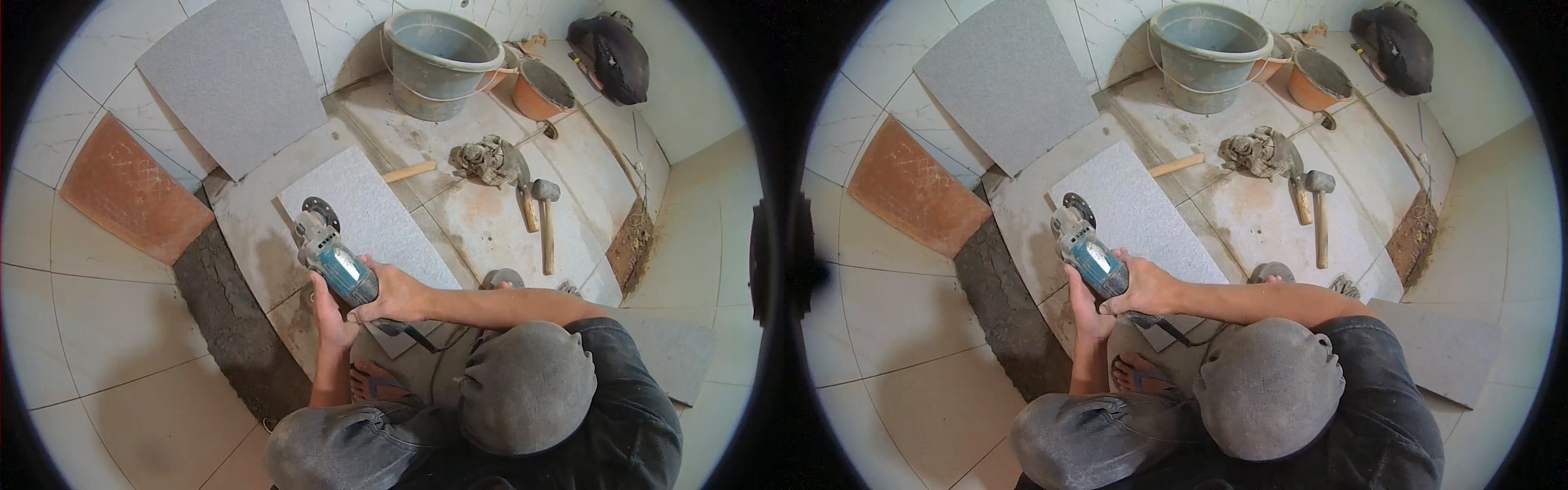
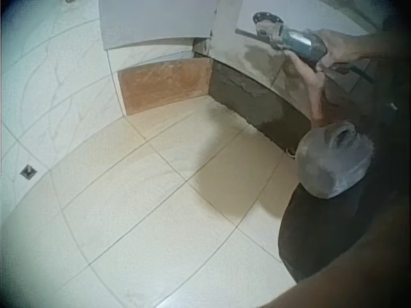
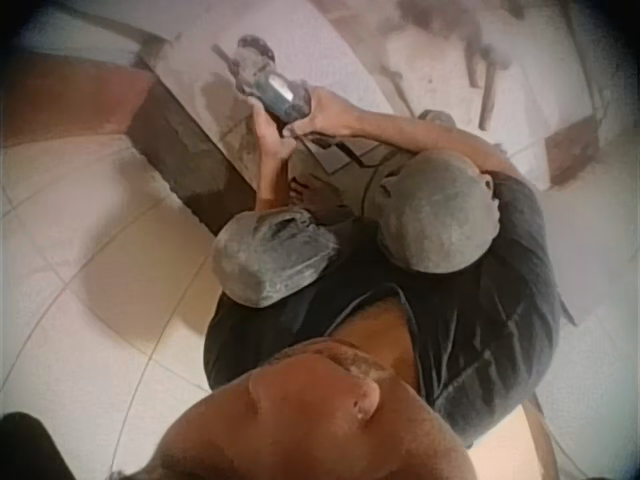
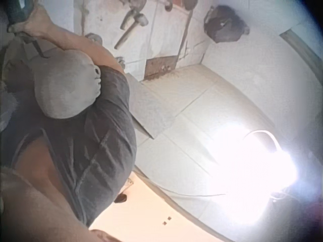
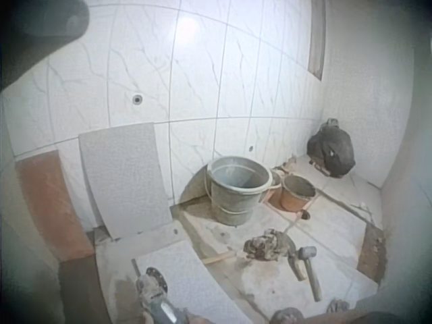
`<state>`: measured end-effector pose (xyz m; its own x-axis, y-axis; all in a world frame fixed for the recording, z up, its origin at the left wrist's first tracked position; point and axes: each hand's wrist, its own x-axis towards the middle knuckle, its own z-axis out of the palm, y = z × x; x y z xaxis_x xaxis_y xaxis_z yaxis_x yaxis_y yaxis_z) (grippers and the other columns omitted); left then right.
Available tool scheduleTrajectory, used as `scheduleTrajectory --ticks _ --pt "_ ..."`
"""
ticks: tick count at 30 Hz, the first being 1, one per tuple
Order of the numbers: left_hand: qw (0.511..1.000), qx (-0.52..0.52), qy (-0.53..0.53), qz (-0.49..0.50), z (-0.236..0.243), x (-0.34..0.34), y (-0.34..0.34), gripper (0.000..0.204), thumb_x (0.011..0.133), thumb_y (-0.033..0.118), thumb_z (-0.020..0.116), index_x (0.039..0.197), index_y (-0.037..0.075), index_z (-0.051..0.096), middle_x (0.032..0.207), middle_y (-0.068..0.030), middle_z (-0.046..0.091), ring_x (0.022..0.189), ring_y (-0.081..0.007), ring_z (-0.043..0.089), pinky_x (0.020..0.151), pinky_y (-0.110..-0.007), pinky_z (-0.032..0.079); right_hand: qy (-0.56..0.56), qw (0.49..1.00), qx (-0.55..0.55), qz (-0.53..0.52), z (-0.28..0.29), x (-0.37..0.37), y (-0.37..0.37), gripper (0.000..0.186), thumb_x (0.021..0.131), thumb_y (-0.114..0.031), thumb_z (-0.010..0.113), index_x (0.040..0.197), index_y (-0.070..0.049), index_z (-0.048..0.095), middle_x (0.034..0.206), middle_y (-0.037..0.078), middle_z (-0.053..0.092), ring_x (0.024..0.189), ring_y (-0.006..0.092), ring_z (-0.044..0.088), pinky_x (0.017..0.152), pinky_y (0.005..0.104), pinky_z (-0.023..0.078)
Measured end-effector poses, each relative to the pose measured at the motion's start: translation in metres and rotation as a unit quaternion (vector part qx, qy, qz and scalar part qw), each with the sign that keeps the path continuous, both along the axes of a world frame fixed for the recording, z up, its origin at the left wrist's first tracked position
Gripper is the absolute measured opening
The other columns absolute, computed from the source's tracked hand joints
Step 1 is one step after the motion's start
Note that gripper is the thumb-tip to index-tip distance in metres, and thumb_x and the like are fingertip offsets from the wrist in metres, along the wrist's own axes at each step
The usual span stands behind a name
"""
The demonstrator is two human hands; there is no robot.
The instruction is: Cutting a ceramic tile with an angle grinder and placing it onto a prepared mortar bed on the floor.
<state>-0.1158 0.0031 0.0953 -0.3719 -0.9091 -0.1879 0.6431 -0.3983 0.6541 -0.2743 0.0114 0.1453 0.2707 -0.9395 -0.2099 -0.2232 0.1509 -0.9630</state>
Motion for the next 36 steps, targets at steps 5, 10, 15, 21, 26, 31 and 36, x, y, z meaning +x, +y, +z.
scheduleTrajectory --ticks 5,10,15,21,26,31,36 --pt "0.996 0.016 0.03 0.087 -0.009 0.014 0.002 0.068 0.109 0.058 0.031 0.141 0.0 0.049 0.131 -0.0176 0.061 0.123 -0.0323 0.058 0.11 -0.047 0.045 -0.008 0.997 -0.027 0.067 -0.017 0.011 -0.013 0.096 0.067 -0.029 0.084 0.138 0.019 0.041 0.105 0.031 0.067 0.099 0.0385 0.07 0.09 0.0396 0.054" --pt "0.978 0.022 -0.029 0.204 0.008 0.012 -0.002 0.065 0.109 0.056 0.032 0.14 0.001 0.049 0.128 -0.0189 0.061 0.118 -0.0331 0.061 0.106 -0.048 0.048 0.039 0.993 -0.063 0.096 -0.019 0.024 -0.024 0.095 0.066 -0.025 0.08 0.137 0.022 0.038 0.101 0.039 0.067 0.096 0.0467 0.072 0.086 0.0436 0.057" --pt "0.982 -0.001 0.008 0.191 0.003 0.019 -0.008 0.063 0.109 0.054 0.036 0.139 0.0 0.05 0.125 -0.0192 0.063 0.117 -0.0337 0.061 0.105 -0.049 0.049 0.054 0.992 -0.021 0.116 -0.011 0.025 -0.029 0.096 0.067 -0.026 0.081 0.141 0.018 0.038 0.101 0.038 0.068 0.097 0.0427 0.073 0.086 0.042 0.057" --pt "0.985 -0.008 -0.03 0.169 0.019 -0.009 -0.007 0.059 0.11 0.05 0.038 0.142 0.002 0.048 0.133 -0.0193 0.061 0.124 -0.0342 0.059 0.109 -0.049 0.047 -0.029 0.992 -0.047 0.11 -0.021 -0.007 -0.037 0.094 0.067 -0.025 0.081 0.143 0.013 0.041 0.102 0.034 0.069 0.098 0.0403 0.073 0.086 0.0412 0.057" --pt "0.982 -0.02 -0.068 0.175 0.019 -0.019 -0.002 0.06 0.109 0.051 0.04 0.143 0.002 0.047 0.134 -0.0187 0.06 0.123 -0.0336 0.059 0.108 -0.049 0.047 -0.05 0.991 -0.046 0.112 -0.011 -0.023 -0.034 0.092 0.068 -0.024 0.08 0.144 0.01 0.041 0.104 0.034 0.069 0.1 0.0384 0.072 0.088 0.0404 0.056" --pt "0.968 0.022 -0.06 0.243 0.017 -0.018 -0.012 0.06 0.109 0.052 0.041 0.139 0.002 0.053 0.128 -0.0178 0.063 0.116 -0.0331 0.063 0.103 -0.048 0.052 0.031 0.992 -0.007 0.126 0.003 -0.018 -0.035 0.091 0.07 -0.023 0.078 0.143 0.015 0.039 0.102 0.036 0.069 0.097 0.0412 0.073 0.086 0.0418 0.057" --pt "0.957 0.077 -0.135 0.247 0.026 -0.042 -0.022 0.062 0.107 0.056 0.044 0.136 0.003 0.057 0.129 -0.0184 0.064 0.115 -0.0323 0.063 0.103 -0.047 0.051 -0.008 0.997 -0.038 0.071 -0.021 -0.031 -0.038 0.09 0.068 -0.027 0.08 0.138 0.017 0.043 0.099 0.037 0.069 0.095 0.0447 0.072 0.084 0.045 0.058"
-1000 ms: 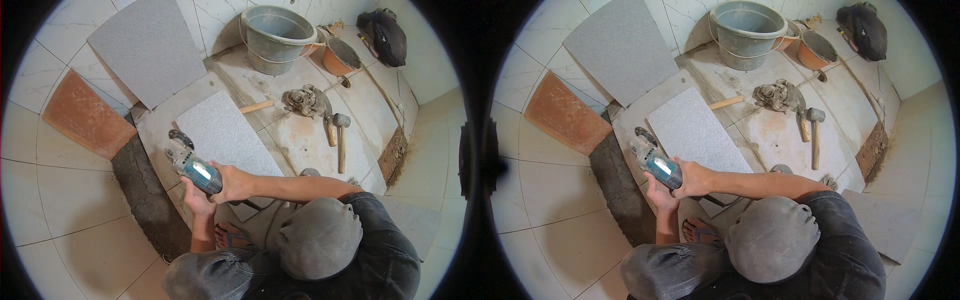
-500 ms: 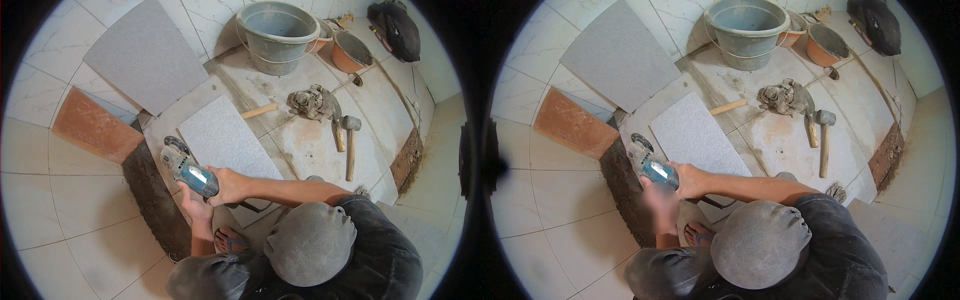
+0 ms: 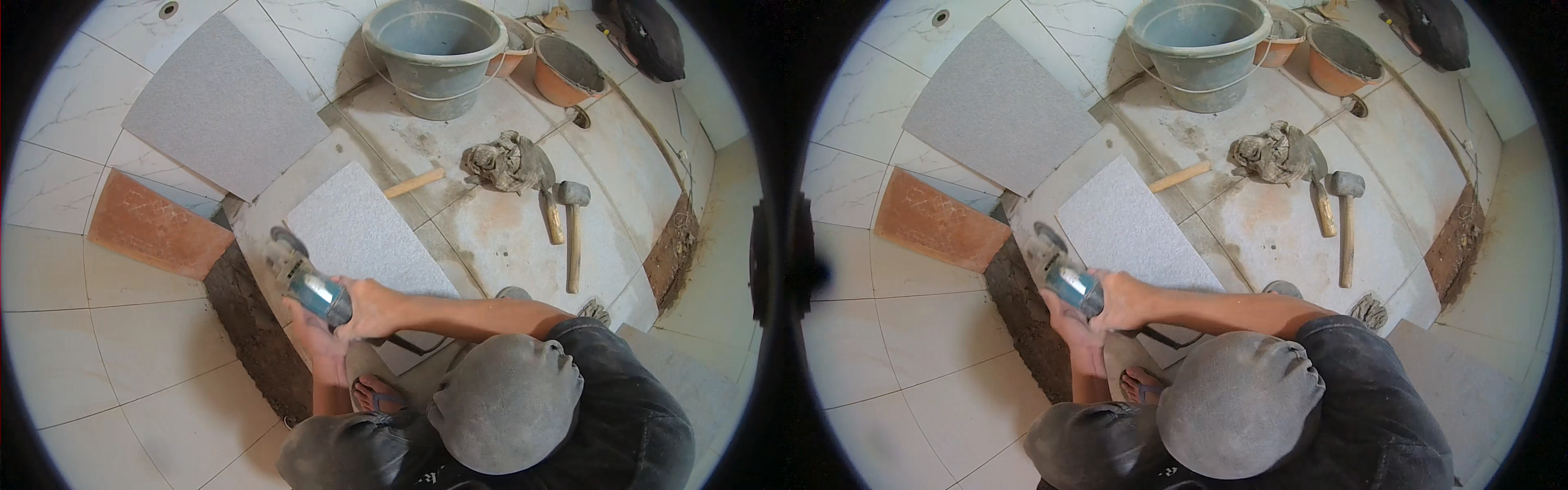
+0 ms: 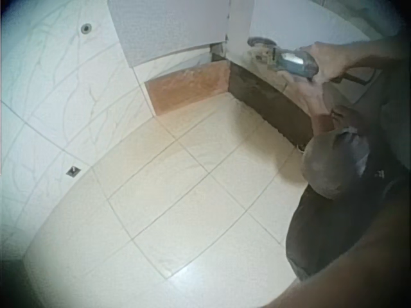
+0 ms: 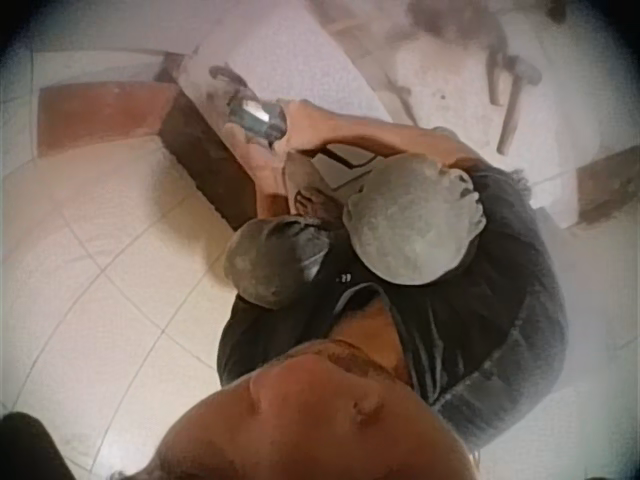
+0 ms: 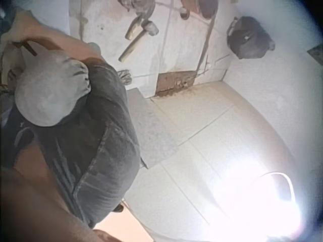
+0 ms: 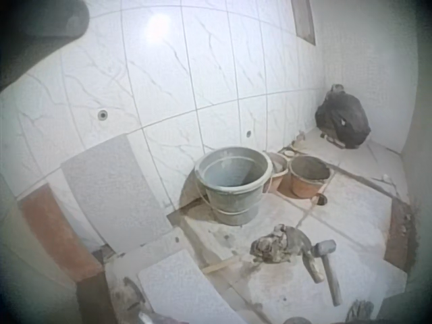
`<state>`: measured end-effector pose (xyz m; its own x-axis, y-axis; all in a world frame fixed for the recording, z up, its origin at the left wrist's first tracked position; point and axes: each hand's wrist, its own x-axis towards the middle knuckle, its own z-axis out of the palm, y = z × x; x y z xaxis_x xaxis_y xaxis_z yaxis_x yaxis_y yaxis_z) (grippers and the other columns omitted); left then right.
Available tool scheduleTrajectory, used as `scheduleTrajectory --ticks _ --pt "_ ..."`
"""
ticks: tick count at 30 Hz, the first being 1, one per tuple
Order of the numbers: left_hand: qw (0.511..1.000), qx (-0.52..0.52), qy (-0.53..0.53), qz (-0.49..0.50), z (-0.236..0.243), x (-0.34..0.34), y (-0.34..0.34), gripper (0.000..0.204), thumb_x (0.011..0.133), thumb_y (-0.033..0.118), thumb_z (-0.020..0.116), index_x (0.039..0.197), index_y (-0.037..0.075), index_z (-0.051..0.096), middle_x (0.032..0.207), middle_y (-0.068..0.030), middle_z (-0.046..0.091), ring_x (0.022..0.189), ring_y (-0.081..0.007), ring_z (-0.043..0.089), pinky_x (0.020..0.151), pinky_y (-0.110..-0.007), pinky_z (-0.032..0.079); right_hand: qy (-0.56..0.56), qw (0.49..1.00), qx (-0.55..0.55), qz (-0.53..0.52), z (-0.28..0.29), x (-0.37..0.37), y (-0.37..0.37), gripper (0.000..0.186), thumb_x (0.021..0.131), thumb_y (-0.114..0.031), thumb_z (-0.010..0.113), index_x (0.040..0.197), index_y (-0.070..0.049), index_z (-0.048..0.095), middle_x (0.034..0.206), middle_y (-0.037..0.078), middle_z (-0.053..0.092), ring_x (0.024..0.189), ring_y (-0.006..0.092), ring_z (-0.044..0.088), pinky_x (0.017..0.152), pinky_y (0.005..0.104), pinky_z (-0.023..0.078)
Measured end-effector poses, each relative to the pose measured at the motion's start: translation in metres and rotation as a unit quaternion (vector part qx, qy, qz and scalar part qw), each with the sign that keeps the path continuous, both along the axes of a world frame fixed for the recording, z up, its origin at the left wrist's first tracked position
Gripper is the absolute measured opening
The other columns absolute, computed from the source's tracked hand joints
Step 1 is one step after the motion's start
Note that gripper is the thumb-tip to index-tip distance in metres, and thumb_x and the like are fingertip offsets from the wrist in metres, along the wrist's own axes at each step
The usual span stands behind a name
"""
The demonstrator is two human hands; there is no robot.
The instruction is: Cutting a ceramic tile with an angle grinder and placing it onto a prepared mortar bed on the floor.
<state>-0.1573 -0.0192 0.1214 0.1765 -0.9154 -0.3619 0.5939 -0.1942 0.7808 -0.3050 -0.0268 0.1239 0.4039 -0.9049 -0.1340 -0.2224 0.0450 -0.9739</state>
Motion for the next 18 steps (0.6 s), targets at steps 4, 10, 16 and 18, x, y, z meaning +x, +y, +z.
scheduleTrajectory --ticks 4,10,16,18 --pt "0.994 0.028 -0.042 -0.101 -0.051 0.04 -0.018 0.063 0.108 0.051 0.048 0.144 0.0 0.053 0.14 -0.021 0.059 0.127 -0.0336 0.058 0.112 -0.044 0.043 0.085 0.995 0.007 -0.051 -0.001 -0.011 -0.029 0.072 0.068 -0.025 0.08 0.122 0.015 0.054 0.096 0.035 0.069 0.091 0.0424 0.073 0.08 0.0453 0.058" --pt "0.685 -0.119 -0.637 -0.333 -0.126 0.052 0.027 0.116 0.083 0.048 0.082 0.163 -0.001 0.014 0.17 -0.027 0.011 0.157 -0.0415 0.017 0.123 -0.051 0.024 0.182 0.958 -0.032 -0.219 -0.047 -0.033 -0.097 0.062 0.07 -0.03 0.079 0.108 0.011 0.053 0.093 0.035 0.069 0.091 0.0484 0.071 0.082 0.0503 0.058" --pt "0.673 -0.069 -0.65 -0.346 -0.131 0.039 0.04 0.141 0.072 0.052 0.089 0.16 -0.009 -0.003 0.168 -0.0331 0.0 0.158 -0.0431 0.005 0.127 -0.048 0.015 0.228 0.949 0.017 -0.217 -0.063 -0.048 -0.126 0.062 0.074 -0.029 0.078 0.115 0.009 0.05 0.103 0.032 0.07 0.099 0.045 0.071 0.089 0.05 0.056" --pt "0.684 -0.078 -0.647 -0.327 -0.134 0.042 0.043 0.141 0.071 0.051 0.089 0.16 -0.009 -0.003 0.168 -0.0336 0.001 0.158 -0.0438 0.005 0.127 -0.047 0.014 0.228 0.946 0.007 -0.228 -0.068 -0.043 -0.131 0.063 0.074 -0.029 0.08 0.115 0.008 0.05 0.099 0.032 0.07 0.097 0.0467 0.07 0.087 0.0507 0.056"
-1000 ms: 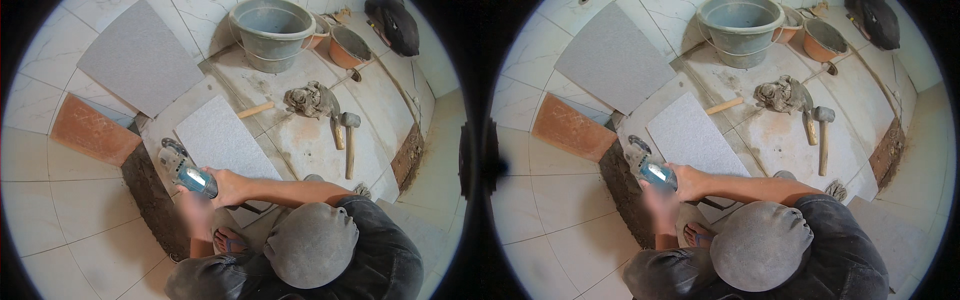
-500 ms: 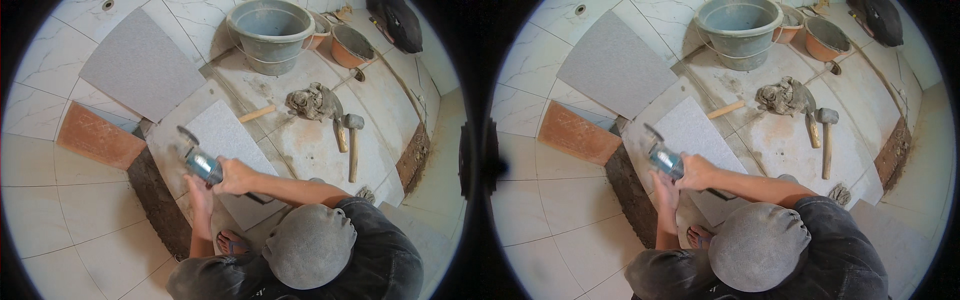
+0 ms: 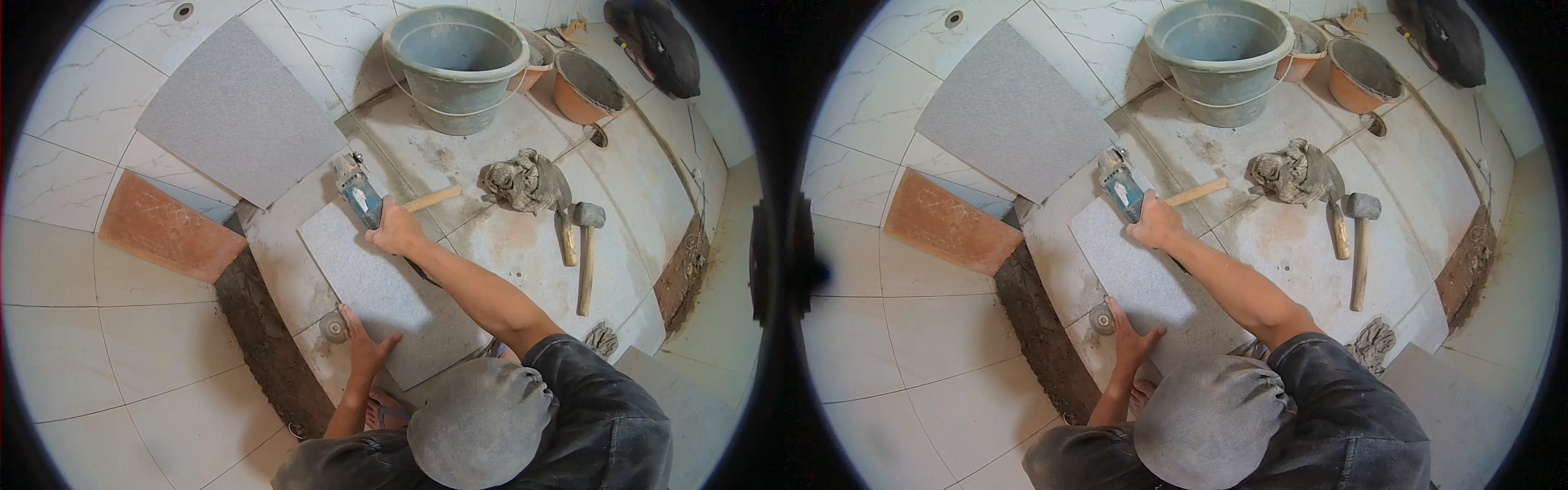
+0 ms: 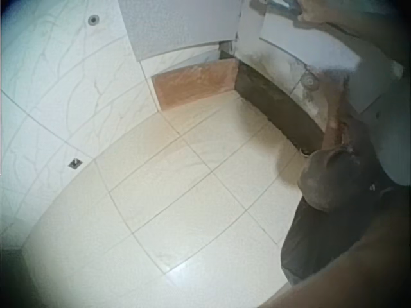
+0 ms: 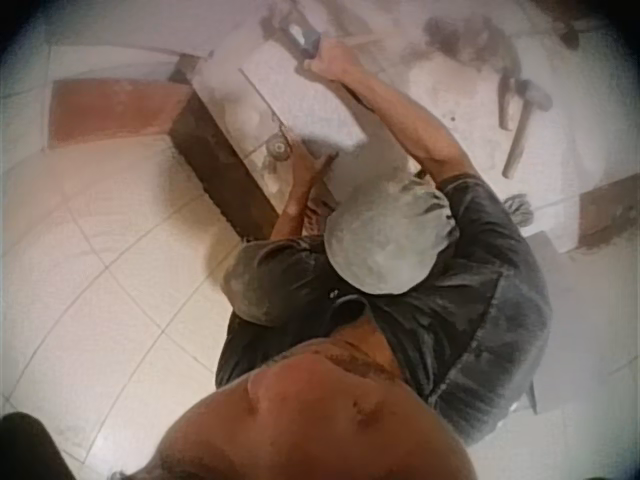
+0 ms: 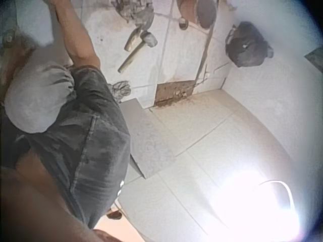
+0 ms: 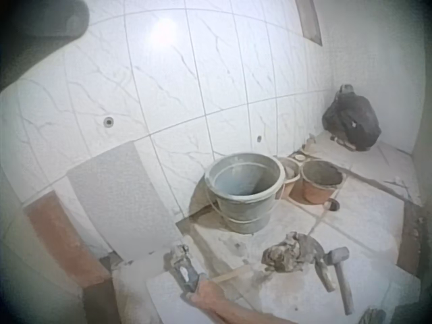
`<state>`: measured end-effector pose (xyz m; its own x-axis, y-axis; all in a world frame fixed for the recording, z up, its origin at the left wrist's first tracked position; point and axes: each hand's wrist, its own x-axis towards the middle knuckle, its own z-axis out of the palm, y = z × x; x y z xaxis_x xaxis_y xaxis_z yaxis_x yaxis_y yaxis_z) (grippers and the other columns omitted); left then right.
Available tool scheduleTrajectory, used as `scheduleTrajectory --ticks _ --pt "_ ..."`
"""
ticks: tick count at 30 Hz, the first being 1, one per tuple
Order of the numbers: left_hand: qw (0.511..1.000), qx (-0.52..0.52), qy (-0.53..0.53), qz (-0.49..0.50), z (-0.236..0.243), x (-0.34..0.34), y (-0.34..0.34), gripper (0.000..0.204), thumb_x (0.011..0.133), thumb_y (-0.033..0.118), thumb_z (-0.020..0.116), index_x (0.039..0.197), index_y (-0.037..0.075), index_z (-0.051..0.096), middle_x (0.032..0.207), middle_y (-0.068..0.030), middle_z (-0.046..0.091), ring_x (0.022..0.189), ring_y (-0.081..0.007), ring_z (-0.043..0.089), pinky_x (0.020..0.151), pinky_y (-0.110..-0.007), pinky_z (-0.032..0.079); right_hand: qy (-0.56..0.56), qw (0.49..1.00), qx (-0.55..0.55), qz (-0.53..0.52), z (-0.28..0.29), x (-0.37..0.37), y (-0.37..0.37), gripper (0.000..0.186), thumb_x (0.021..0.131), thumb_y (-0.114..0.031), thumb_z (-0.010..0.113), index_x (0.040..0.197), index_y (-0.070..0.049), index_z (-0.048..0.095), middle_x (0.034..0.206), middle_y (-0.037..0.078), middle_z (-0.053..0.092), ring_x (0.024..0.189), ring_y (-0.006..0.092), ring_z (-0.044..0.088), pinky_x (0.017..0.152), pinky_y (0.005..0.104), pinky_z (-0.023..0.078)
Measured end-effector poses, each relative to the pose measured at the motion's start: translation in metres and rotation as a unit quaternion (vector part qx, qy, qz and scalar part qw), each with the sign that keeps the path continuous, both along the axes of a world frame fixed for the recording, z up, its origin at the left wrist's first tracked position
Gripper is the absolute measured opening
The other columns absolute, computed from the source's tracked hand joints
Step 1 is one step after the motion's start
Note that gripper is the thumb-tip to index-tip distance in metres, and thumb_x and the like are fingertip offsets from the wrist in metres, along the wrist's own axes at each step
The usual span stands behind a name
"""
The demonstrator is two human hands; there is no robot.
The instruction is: Cutting a ceramic tile with an angle grinder and placing it onto a prepared mortar bed on the floor.
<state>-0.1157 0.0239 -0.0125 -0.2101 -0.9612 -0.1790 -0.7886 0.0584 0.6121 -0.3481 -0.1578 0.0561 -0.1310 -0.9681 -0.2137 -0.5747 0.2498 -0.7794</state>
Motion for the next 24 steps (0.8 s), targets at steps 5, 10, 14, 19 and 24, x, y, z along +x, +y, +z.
scheduleTrajectory --ticks 5,10,14,19,24 --pt "0.999 0.028 -0.002 0.018 -0.002 0.006 0.001 0.143 0.069 0.05 0.091 0.16 -0.011 -0.002 0.167 -0.0356 0.005 0.157 -0.0459 0.008 0.127 -0.047 0.015 0.016 0.999 0.035 0.011 -0.003 0.004 -0.006 0.065 0.076 -0.031 0.078 0.12 0.009 0.049 0.105 0.031 0.071 0.101 0.0437 0.071 0.089 0.0493 0.056" --pt "0.997 0.074 -0.001 0.023 0.007 0.0 -0.002 0.144 0.07 0.053 0.09 0.159 -0.011 -0.004 0.166 -0.0363 0.008 0.156 -0.0471 0.012 0.127 -0.05 0.014 0.028 0.999 0.045 0.005 -0.005 0.001 -0.008 0.069 0.077 -0.033 0.079 0.122 0.009 0.049 0.107 0.03 0.071 0.103 0.0431 0.071 0.089 0.0494 0.056" --pt "0.998 0.064 -0.007 0.02 0.006 0.003 -0.003 0.144 0.071 0.055 0.089 0.159 -0.011 -0.004 0.166 -0.036 0.009 0.156 -0.0463 0.013 0.127 -0.052 0.014 0.027 0.998 0.053 0.003 -0.003 0.006 -0.013 0.069 0.077 -0.033 0.079 0.123 0.01 0.049 0.108 0.03 0.071 0.104 0.0431 0.07 0.09 0.049 0.056" --pt "0.996 0.072 -0.037 0.02 0.004 0.002 -0.004 0.146 0.069 0.052 0.092 0.159 -0.012 -0.005 0.166 -0.0353 0.01 0.157 -0.044 0.014 0.126 -0.044 0.02 0.029 0.998 0.057 -0.008 -0.005 0.006 -0.015 0.072 0.077 -0.035 0.079 0.124 0.01 0.048 0.11 0.03 0.071 0.105 0.0433 0.07 0.091 0.0482 0.056" --pt "0.998 0.065 -0.024 0.015 0.003 0.004 -0.004 0.146 0.069 0.051 0.091 0.158 -0.013 -0.005 0.167 -0.0354 0.009 0.157 -0.0436 0.014 0.127 -0.043 0.019 0.024 0.998 0.059 -0.005 -0.004 0.004 -0.015 0.072 0.077 -0.035 0.079 0.124 0.011 0.049 0.11 0.03 0.071 0.106 0.0429 0.07 0.091 0.0479 0.056"
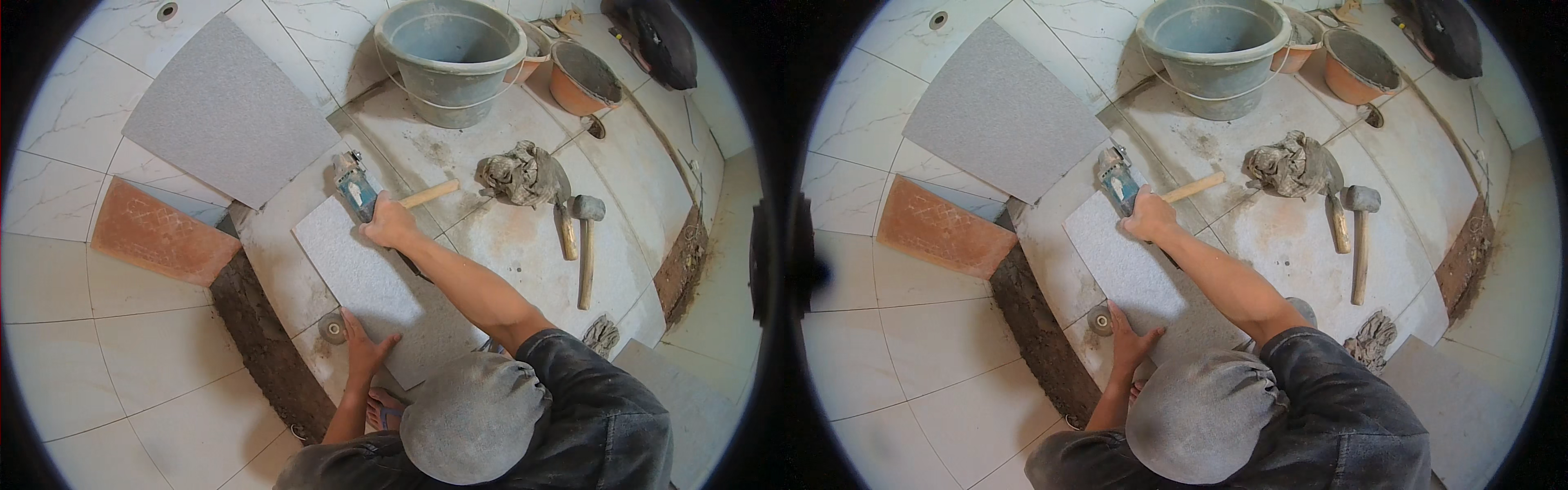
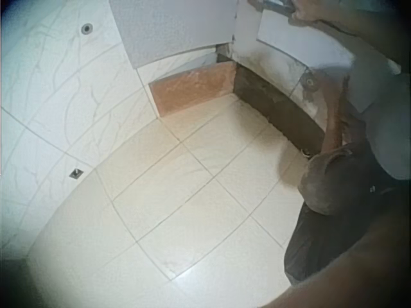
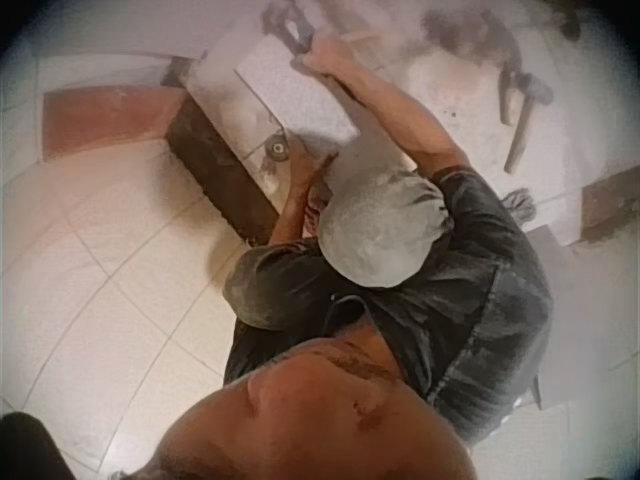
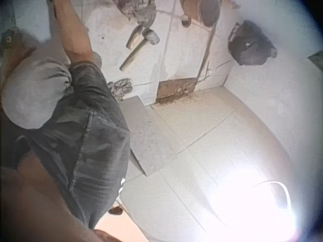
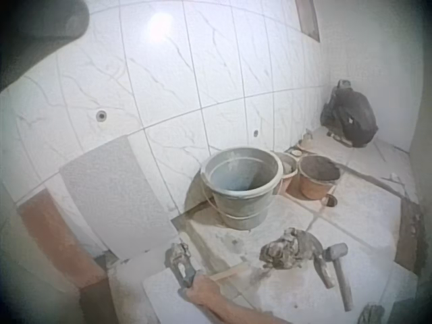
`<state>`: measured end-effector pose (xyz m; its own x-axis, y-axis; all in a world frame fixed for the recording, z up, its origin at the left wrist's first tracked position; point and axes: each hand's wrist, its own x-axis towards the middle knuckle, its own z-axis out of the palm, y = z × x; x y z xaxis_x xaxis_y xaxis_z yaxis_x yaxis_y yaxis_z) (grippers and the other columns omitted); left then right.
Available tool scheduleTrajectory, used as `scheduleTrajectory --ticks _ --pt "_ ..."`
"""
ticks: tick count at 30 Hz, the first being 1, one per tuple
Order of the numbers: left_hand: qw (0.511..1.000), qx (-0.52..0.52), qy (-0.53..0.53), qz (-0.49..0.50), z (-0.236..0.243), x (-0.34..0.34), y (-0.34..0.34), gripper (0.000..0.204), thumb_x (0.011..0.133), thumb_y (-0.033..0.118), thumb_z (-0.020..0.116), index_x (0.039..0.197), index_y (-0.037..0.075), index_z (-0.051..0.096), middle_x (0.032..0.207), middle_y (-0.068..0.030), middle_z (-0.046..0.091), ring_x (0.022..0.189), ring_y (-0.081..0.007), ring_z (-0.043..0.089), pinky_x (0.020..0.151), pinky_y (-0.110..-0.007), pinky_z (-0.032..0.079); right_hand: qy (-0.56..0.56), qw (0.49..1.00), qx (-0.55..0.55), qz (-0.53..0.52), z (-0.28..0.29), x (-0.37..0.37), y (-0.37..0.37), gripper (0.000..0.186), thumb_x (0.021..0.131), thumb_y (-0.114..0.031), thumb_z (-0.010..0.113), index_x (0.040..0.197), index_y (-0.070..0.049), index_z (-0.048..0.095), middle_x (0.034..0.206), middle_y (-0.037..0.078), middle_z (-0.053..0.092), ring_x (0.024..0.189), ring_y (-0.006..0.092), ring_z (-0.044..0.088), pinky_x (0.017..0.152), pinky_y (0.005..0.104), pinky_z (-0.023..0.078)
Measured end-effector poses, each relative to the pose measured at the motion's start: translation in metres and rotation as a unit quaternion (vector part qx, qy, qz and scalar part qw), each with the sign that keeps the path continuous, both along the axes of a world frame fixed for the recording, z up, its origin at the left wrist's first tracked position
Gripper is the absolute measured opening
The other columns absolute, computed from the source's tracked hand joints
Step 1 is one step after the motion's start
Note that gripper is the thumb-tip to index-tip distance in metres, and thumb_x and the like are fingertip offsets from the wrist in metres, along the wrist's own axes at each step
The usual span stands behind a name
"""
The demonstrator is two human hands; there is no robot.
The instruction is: Cutting a ceramic tile with an angle grinder and placing it onto a prepared mortar bed on the floor.
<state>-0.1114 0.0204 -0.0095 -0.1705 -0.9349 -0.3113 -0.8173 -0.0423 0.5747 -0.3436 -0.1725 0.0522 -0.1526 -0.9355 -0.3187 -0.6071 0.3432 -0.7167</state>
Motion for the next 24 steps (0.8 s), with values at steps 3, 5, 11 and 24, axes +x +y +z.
scheduleTrajectory --ticks 3,5,11,24 --pt "1.0 0.006 -0.008 -0.002 0.0017 -0.0008 -0.0002 0.146 0.069 0.052 0.091 0.158 -0.013 -0.004 0.167 -0.0357 0.009 0.157 -0.0441 0.013 0.127 -0.044 0.019 -0.003 1.0 0.004 0.001 0.0017 -0.0004 -0.0007 0.071 0.077 -0.033 0.078 0.124 0.012 0.049 0.11 0.03 0.07 0.106 0.0429 0.07 0.091 0.048 0.056" --pt "1.0 0.013 -0.017 -0.004 0.0039 -0.0038 -0.0011 0.146 0.07 0.053 0.091 0.158 -0.014 -0.004 0.166 -0.0359 0.009 0.157 -0.0444 0.013 0.127 -0.044 0.019 -0.004 1.0 0.003 0.0 -0.0006 -0.0018 -0.001 0.071 0.077 -0.033 0.077 0.124 0.012 0.048 0.11 0.03 0.07 0.106 0.0429 0.07 0.091 0.0481 0.056" --pt "1.0 0.012 -0.02 -0.008 0.0075 -0.0035 -0.0011 0.142 0.073 0.058 0.087 0.158 -0.013 -0.002 0.167 -0.0357 0.008 0.157 -0.0452 0.013 0.126 -0.053 0.016 -0.005 1.0 -0.005 -0.001 0.0002 -0.0001 -0.0015 0.07 0.076 -0.031 0.076 0.123 0.013 0.049 0.111 0.031 0.07 0.106 0.0434 0.07 0.091 0.0483 0.056" --pt "0.999 0.013 -0.034 -0.015 0.0069 -0.0043 -0.0023 0.141 0.073 0.054 0.088 0.157 -0.016 -0.002 0.166 -0.0375 0.008 0.156 -0.046 0.013 0.127 -0.048 0.017 -0.008 1.0 0.004 -0.005 -0.0011 -0.0014 -0.0026 0.07 0.075 -0.033 0.079 0.122 0.01 0.051 0.112 0.029 0.07 0.106 0.0429 0.07 0.092 0.0482 0.056"
